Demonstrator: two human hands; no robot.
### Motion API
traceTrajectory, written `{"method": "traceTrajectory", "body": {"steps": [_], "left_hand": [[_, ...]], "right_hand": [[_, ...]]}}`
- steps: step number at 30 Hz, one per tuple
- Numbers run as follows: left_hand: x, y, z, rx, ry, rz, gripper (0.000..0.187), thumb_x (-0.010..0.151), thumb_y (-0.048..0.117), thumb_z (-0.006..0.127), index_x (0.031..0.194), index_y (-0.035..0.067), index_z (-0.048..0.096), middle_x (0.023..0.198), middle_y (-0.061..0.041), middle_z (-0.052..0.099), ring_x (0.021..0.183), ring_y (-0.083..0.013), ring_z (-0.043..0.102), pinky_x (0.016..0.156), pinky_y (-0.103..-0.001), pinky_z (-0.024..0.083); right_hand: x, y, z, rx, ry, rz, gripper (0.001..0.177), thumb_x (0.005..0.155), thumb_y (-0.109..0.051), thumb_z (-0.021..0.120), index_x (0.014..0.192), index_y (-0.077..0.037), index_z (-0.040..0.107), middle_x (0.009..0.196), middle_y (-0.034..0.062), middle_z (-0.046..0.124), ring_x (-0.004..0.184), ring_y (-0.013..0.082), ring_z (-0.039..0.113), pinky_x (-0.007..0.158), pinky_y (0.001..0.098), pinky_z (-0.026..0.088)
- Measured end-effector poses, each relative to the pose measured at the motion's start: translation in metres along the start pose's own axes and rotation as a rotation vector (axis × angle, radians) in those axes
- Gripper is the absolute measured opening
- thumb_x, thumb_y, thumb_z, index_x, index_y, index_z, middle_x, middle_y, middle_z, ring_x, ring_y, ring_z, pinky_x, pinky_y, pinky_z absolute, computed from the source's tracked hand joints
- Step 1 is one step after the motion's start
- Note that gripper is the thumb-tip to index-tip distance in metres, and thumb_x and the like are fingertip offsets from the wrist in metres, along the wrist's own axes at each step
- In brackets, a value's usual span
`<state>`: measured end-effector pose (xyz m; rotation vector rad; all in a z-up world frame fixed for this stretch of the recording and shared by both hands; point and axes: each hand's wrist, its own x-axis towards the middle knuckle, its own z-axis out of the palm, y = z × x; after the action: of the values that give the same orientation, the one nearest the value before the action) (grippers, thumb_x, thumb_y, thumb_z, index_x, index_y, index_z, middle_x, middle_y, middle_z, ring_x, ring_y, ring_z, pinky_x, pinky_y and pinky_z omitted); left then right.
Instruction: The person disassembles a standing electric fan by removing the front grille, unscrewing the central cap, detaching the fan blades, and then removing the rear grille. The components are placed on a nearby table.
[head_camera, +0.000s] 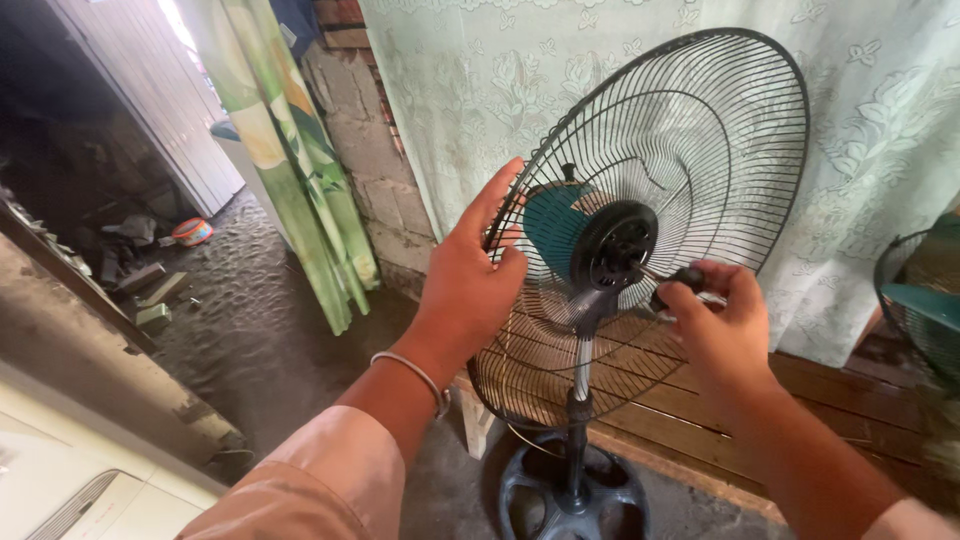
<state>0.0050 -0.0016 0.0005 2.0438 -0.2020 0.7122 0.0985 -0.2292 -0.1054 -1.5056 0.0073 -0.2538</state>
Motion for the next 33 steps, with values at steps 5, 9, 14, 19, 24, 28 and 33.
{"method": "traceTrajectory", "body": {"steps": [5,9,14,19,24,28,33], "left_hand": [[0.008,-0.025,0.005,-0.109,0.031,0.093,0.055,0.095,0.001,0.057,0.149,0.01,0.051,0.138,-0.014,0.07,0.121,-0.0162,0.066,0.102,-0.028,0.049],[0.017,-0.04,0.007,-0.175,0.063,0.141,0.056,0.093,-0.005,0.054,0.148,0.008,0.052,0.138,-0.014,0.068,0.123,-0.018,0.067,0.1,-0.027,0.051],[0.026,-0.051,-0.007,-0.052,0.13,-0.017,0.065,0.087,-0.013,0.048,0.147,0.011,0.054,0.13,-0.011,0.073,0.103,-0.0178,0.076,0.088,-0.027,0.056],[0.029,-0.049,-0.017,-0.235,0.154,-0.29,0.064,0.087,-0.01,0.04,0.144,0.016,0.054,0.134,-0.003,0.069,0.1,-0.0176,0.075,0.068,-0.036,0.058],[0.031,-0.042,-0.028,-0.294,0.186,-0.427,0.063,0.09,-0.005,0.038,0.146,0.02,0.053,0.131,0.0,0.067,0.103,-0.0177,0.071,0.075,-0.038,0.06],[0.032,-0.044,-0.035,-0.374,0.218,-0.518,0.056,0.094,0.0,0.038,0.142,0.018,0.058,0.129,0.001,0.067,0.1,-0.0195,0.069,0.076,-0.044,0.059],[0.026,-0.057,-0.046,-0.432,0.247,-0.566,0.058,0.09,-0.002,0.036,0.14,0.019,0.057,0.128,0.002,0.067,0.099,-0.021,0.07,0.075,-0.047,0.059]], "right_hand": [[-0.014,0.012,-0.012,0.119,-0.027,0.094,0.048,0.085,-0.014,0.077,0.127,-0.002,0.056,0.112,0.0129,0.065,0.08,0.0193,0.066,0.066,0.0304,0.056],[-0.02,0.01,-0.027,0.118,0.013,0.151,0.049,0.084,-0.017,0.076,0.126,-0.003,0.056,0.111,0.0085,0.067,0.085,0.019,0.072,0.067,0.0299,0.057],[-0.024,0.007,-0.046,0.061,0.065,0.159,0.05,0.084,-0.019,0.078,0.126,-0.002,0.057,0.109,0.0093,0.067,0.084,0.0193,0.07,0.063,0.031,0.053],[-0.033,0.008,-0.06,0.122,0.082,0.131,0.049,0.083,-0.019,0.079,0.123,-0.001,0.057,0.104,0.0101,0.069,0.083,0.0177,0.07,0.06,0.0299,0.049],[-0.044,0.001,-0.067,0.058,0.165,0.089,0.049,0.086,-0.022,0.078,0.124,-0.001,0.056,0.104,0.0104,0.071,0.082,0.0165,0.069,0.064,0.029,0.051],[-0.055,-0.004,-0.066,0.044,0.183,0.073,0.049,0.085,-0.022,0.078,0.124,-0.001,0.056,0.105,0.0076,0.071,0.082,0.015,0.071,0.066,0.0283,0.053],[-0.076,-0.006,-0.062,0.005,0.147,-0.02,0.046,0.087,-0.019,0.077,0.127,-0.003,0.061,0.104,0.005,0.071,0.083,0.0134,0.068,0.066,0.0267,0.053]]}}
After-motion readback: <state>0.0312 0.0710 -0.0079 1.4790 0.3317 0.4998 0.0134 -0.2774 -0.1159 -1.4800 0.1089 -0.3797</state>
